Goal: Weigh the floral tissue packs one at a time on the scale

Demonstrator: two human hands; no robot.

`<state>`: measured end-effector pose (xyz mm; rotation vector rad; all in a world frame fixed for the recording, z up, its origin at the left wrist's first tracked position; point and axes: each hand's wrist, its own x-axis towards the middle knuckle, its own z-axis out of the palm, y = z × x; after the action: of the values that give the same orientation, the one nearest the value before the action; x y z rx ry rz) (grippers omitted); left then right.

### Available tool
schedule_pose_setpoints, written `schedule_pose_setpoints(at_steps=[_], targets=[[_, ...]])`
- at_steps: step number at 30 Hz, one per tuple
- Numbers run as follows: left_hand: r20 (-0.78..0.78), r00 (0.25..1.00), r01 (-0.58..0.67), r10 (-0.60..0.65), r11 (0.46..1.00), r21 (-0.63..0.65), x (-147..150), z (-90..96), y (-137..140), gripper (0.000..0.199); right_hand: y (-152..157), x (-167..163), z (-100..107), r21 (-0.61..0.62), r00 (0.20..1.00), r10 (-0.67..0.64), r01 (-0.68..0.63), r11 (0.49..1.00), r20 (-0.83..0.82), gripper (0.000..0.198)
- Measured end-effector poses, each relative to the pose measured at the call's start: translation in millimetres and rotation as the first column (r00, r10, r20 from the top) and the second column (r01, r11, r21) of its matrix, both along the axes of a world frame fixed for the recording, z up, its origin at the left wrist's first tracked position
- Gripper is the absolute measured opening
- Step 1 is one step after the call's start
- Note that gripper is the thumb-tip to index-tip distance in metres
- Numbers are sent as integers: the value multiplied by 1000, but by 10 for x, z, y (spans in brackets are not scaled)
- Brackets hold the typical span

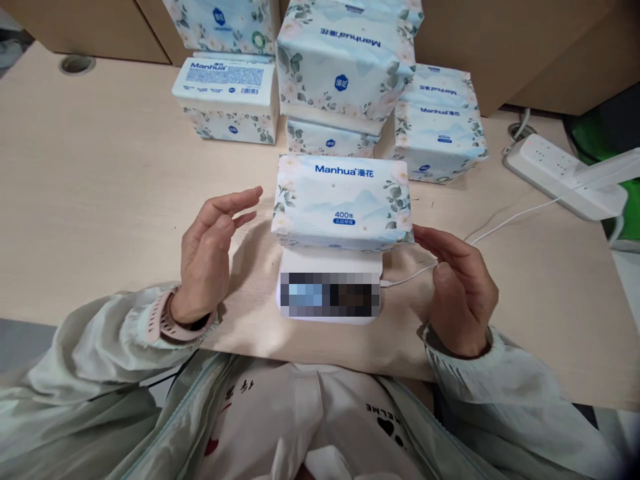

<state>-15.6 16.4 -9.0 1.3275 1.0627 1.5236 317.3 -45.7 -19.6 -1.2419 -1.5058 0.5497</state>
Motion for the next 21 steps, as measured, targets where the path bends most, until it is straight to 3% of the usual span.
schedule_pose_setpoints(at_steps=[10,14,17,21], targets=[[39,999,7,-5,999,-46,35,43,-14,19,-28,-4,-7,-14,1000,8,-7,1000,20,39],[-34,999,11,-12,1000,-26,-15,82,-5,24,107,24,38,-6,992,50,-50,999,115,43],[-191,969,147,-155,988,-57,-43,179,-7,34,313,16,38,-48,964,149,-142,989,221,64],[-339,824,427,-454,891,-156,74,434,-34,48,484,-88,-106,-67,956,274,-268,961,107,99]])
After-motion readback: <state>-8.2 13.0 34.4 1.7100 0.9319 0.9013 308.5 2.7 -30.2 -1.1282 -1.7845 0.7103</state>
